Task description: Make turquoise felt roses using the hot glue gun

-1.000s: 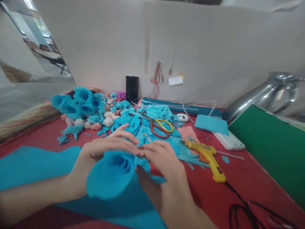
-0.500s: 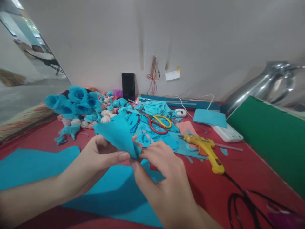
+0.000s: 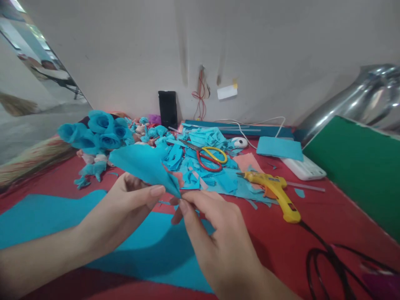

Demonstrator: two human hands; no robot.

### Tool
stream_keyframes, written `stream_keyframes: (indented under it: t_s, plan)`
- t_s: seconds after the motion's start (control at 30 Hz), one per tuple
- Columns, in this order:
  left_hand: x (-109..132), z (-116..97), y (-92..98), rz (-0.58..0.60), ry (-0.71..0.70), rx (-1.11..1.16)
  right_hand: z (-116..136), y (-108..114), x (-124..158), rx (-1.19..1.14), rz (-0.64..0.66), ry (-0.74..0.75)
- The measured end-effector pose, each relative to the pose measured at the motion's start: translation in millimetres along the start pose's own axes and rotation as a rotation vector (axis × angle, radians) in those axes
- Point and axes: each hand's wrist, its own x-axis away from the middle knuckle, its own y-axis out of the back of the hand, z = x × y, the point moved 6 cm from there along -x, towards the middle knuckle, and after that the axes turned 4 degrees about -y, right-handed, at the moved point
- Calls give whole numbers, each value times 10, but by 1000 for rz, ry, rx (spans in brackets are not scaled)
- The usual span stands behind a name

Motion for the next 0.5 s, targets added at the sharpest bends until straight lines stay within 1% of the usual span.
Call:
stream_keyframes:
  t_s: [0.3,0.43,0.5]
  plan:
    - [15,-20,-35,14,-13,115,-7,-53,-13,-32,36,-11]
    - [27,-29,-89,89,-19,203,-19,-61,-3,-18,34,2]
    - [33,-30,-94,97,-24,238,-32,-87,5,-19,60,0]
